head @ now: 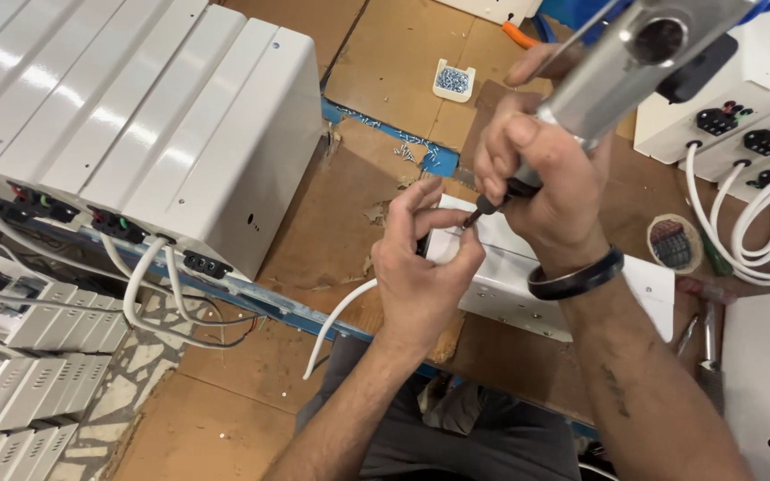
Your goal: The person assembles a white metal enclosure at a workbench. They drive screws into the enclosure with a pneumatic screwdriver, reposition and turn the box, tap a screwdriver blade with a mallet, and finish tightening screws with a red-handled screwdriver.
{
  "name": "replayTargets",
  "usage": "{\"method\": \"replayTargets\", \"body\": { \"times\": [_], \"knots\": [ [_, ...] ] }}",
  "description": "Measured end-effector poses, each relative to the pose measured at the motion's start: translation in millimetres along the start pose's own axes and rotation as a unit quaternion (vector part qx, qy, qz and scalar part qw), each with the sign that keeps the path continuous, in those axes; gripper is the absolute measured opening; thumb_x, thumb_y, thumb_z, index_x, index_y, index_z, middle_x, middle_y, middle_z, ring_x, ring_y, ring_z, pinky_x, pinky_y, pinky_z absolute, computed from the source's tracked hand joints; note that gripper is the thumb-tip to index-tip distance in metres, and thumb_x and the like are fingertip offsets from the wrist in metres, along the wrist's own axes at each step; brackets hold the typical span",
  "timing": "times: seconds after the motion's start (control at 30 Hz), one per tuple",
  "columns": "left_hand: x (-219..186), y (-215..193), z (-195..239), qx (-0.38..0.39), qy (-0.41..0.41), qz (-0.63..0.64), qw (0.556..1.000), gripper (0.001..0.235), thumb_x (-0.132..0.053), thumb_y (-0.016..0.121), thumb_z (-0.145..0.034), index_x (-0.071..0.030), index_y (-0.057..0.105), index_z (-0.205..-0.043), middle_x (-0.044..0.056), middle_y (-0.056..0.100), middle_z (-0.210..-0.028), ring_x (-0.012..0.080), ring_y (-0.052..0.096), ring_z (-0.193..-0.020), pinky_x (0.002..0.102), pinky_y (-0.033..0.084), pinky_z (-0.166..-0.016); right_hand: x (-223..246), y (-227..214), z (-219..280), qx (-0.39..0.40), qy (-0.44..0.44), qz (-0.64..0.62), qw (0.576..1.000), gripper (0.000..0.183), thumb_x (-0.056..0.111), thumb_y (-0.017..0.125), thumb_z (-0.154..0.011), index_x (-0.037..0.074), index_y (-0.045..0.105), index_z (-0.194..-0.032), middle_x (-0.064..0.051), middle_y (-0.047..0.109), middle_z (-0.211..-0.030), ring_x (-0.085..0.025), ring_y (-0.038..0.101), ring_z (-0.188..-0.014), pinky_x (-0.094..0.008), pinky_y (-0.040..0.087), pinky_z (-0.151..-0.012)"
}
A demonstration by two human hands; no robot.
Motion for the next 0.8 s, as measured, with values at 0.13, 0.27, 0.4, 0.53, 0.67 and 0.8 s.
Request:
{"method": "replayTargets", "body": {
  "times": [0.13,0.27,0.4,0.53,0.67,0.8],
  "knots": [
    [3.4,0.4,-0.1,-0.006,-0.003,0.019,1.000,0.054,-0.004,0.078,-0.086,0.000,0.053,-0.133,0.009,0.080,-0.103,0.0246,0.076,-0.116,0.036,0.056,-0.108,-4.4,-0.9,3.1,-0.025,-0.010,-0.007,1.000,0.034,0.010,0.065,-0.101,-0.001,0.045,-0.127,-0.007,0.049,-0.064,-0.013,0.049,-0.046,-0.025,0.041,-0.043],
    [3.4,0.4,0.0,0.000,-0.015,0.009,1.000,0.054,-0.003,0.078,-0.084,-0.001,0.054,-0.132,0.009,0.080,-0.104,0.0241,0.076,-0.115,0.035,0.057,-0.107,-5.5,3.5,10.2,-0.010,-0.013,0.033,0.999,0.033,0.007,0.067,-0.102,-0.001,0.046,-0.126,-0.010,0.053,-0.072,-0.014,0.048,-0.052,-0.027,0.043,-0.049],
    [2.5,-0.5,0.1,-0.006,-0.006,-0.011,1.000,0.057,-0.003,0.078,-0.083,0.000,0.054,-0.135,0.010,0.080,-0.099,0.0264,0.074,-0.121,0.036,0.055,-0.108,-9.6,-1.8,10.3,-0.020,-0.021,0.014,0.999,0.032,0.004,0.069,-0.100,-0.002,0.046,-0.122,-0.010,0.055,-0.075,-0.014,0.049,-0.055,-0.027,0.044,-0.048],
    [1.9,-0.8,1.3,0.003,-0.023,0.020,1.000,0.063,-0.004,0.078,-0.083,0.001,0.051,-0.139,0.010,0.080,-0.101,0.0262,0.073,-0.124,0.037,0.055,-0.110,-8.0,5.6,10.2,-0.020,-0.006,0.005,1.000,0.036,0.004,0.069,-0.097,-0.002,0.047,-0.125,-0.008,0.054,-0.076,-0.013,0.049,-0.055,-0.027,0.044,-0.049],
    [2.8,-0.8,0.0,0.002,-0.021,0.026,0.999,0.063,-0.004,0.078,-0.084,0.001,0.051,-0.140,0.010,0.080,-0.101,0.0265,0.073,-0.124,0.037,0.054,-0.110,-5.3,5.4,10.0,-0.023,-0.017,0.023,0.999,0.039,0.004,0.068,-0.097,-0.001,0.048,-0.129,-0.008,0.054,-0.076,-0.013,0.049,-0.055,-0.026,0.044,-0.048],
    [2.9,-1.0,2.3,0.011,-0.011,0.027,1.000,0.062,-0.004,0.076,-0.086,0.000,0.048,-0.142,0.010,0.080,-0.103,0.0265,0.073,-0.124,0.037,0.054,-0.112,-4.6,3.7,9.4,-0.041,-0.025,0.019,0.999,0.035,0.003,0.069,-0.096,0.000,0.046,-0.122,-0.007,0.055,-0.088,-0.015,0.051,-0.059,-0.029,0.046,-0.048]
  ]
}}
Point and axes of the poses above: each hand's wrist, its own z-axis away from the middle knuckle, its own y-axis out of the palm, x = y × z, the point moved 5 cm from there along -z, towards the middle knuckle
